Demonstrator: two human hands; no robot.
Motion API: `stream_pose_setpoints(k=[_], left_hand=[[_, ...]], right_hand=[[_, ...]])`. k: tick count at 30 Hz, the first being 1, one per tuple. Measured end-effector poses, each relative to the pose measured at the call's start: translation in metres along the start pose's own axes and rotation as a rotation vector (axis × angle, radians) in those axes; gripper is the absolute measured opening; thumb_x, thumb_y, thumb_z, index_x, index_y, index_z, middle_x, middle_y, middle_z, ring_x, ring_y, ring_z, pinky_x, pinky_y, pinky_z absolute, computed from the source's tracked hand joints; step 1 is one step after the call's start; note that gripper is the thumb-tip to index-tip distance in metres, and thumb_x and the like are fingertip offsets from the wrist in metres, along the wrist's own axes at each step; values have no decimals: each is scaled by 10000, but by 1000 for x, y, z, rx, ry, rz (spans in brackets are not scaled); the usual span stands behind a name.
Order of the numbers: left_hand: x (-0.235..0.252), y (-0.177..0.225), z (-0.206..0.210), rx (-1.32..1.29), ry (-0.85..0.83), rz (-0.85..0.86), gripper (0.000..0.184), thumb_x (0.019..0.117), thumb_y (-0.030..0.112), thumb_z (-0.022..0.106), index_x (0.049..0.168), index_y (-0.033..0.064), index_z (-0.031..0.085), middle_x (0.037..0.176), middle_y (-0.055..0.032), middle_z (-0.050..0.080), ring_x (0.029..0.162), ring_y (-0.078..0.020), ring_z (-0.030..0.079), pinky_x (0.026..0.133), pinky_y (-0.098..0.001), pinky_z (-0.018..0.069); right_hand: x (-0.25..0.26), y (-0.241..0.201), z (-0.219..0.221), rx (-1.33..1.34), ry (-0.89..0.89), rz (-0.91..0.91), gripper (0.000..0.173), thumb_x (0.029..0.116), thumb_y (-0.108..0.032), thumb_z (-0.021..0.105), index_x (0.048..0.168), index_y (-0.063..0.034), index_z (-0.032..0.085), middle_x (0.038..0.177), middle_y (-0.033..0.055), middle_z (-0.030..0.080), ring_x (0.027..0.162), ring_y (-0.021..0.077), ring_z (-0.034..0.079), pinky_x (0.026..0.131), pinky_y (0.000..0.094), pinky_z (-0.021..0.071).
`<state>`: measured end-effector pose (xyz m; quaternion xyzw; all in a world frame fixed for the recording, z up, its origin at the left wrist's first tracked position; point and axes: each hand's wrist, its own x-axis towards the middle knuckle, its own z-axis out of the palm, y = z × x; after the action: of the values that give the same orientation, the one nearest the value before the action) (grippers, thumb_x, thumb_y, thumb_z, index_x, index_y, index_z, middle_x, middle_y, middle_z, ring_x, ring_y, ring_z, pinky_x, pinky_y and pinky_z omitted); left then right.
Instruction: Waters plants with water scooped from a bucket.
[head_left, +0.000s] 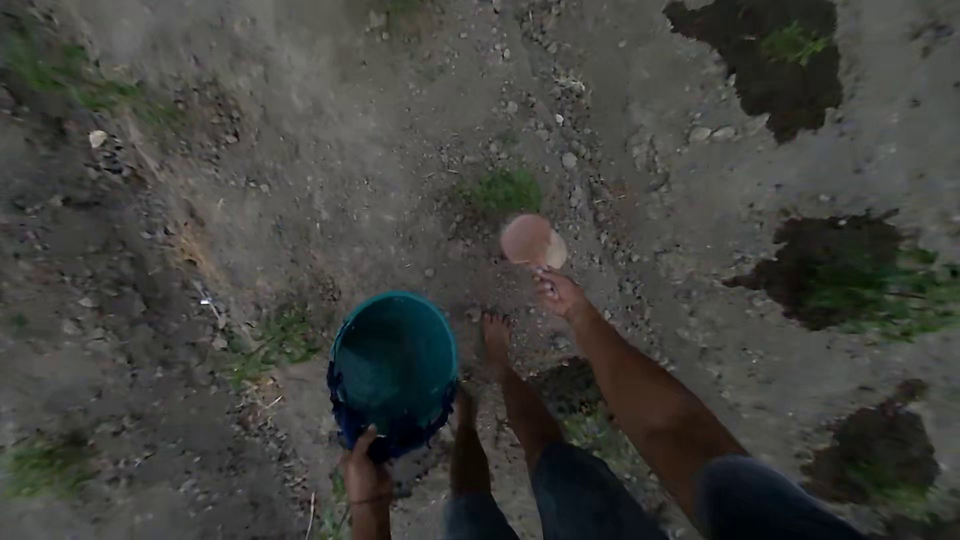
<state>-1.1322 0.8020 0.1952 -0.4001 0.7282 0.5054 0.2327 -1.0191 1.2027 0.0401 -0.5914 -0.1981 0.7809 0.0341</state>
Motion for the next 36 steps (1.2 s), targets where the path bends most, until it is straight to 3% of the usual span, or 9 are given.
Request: stream_pose_setpoints(k=[7, 13, 18, 21, 26, 30, 32, 34, 36], left_hand=[[9, 3, 0, -97, 134, -7, 96, 954, 67, 515, 1045, 63, 547, 777, -8, 597, 640, -94, 607, 591, -285, 552], [3, 6, 19, -163, 200, 21, 57, 951, 77, 500, 955, 113, 544, 682, 38, 560, 554, -63, 563, 529, -252, 527], [1, 18, 40, -97, 204, 60, 98, 929, 60, 545, 1027, 63, 550, 741, 7, 583, 616, -83, 603, 578, -286, 556], [0, 34, 53, -32, 192, 135, 108, 923, 58, 574, 1029, 37, 576, 756, 7, 619, 641, -79, 634, 597, -289, 575], [-5, 70, 77, 18, 116, 243, 116, 890, 36, 590, 1005, 25, 599, 764, 16, 655, 649, -74, 656, 605, -285, 588], [-5, 91, 85, 37, 41, 390, 284, 825, 41, 626, 1099, -35, 617, 868, 0, 679, 765, -54, 669, 703, -273, 593], [-3, 97, 87, 47, -9, 504, 350, 786, 56, 658, 1115, -59, 624, 950, -10, 695, 858, -52, 678, 777, -279, 596], [-2, 100, 90, 68, -56, 648, 256, 755, 59, 676, 990, -42, 670, 1030, -8, 700, 942, -32, 669, 834, -253, 583], [1, 97, 91, 138, -118, 801, 165, 757, 81, 696, 854, -52, 694, 1166, -119, 660, 1082, -92, 625, 933, -255, 537]], right_hand=[[37, -59, 15, -45, 179, -2, 73, 1070, -103, 461, 1114, -100, 519, 700, -25, 507, 451, 7, 420, 400, 132, 362], [42, -81, 26, -242, 267, -19, 134, 1022, -65, 540, 1156, -71, 544, 724, -3, 512, 478, 29, 435, 417, 160, 366], [41, -81, 27, -477, 308, -37, 230, 993, -57, 610, 1215, -3, 585, 729, 28, 545, 501, 62, 466, 445, 197, 389], [34, -71, 16, -758, 279, -54, 327, 1004, -119, 629, 1301, 10, 593, 874, 83, 598, 607, 109, 509, 556, 276, 460], [16, -43, -13, -1051, 342, -124, 381, 1002, -172, 617, 1311, 50, 615, 1098, 254, 662, 879, 326, 655, 818, 512, 545], [-10, -2, -23, -636, 232, 18, 223, 1036, -106, 554, 1217, 22, 575, 769, 26, 580, 526, 58, 494, 469, 217, 437], [-26, 17, -12, -521, 65, 207, 243, 1054, -116, 522, 1275, -18, 545, 788, 3, 582, 523, 28, 455, 451, 180, 376], [-36, 40, 11, -466, -80, 318, 252, 1054, -111, 514, 1298, -54, 543, 784, -16, 582, 512, 7, 446, 433, 154, 361], [-43, 62, 44, -395, -186, 375, 289, 1068, -121, 484, 1349, -68, 530, 789, -18, 587, 496, -2, 435, 416, 142, 346]])
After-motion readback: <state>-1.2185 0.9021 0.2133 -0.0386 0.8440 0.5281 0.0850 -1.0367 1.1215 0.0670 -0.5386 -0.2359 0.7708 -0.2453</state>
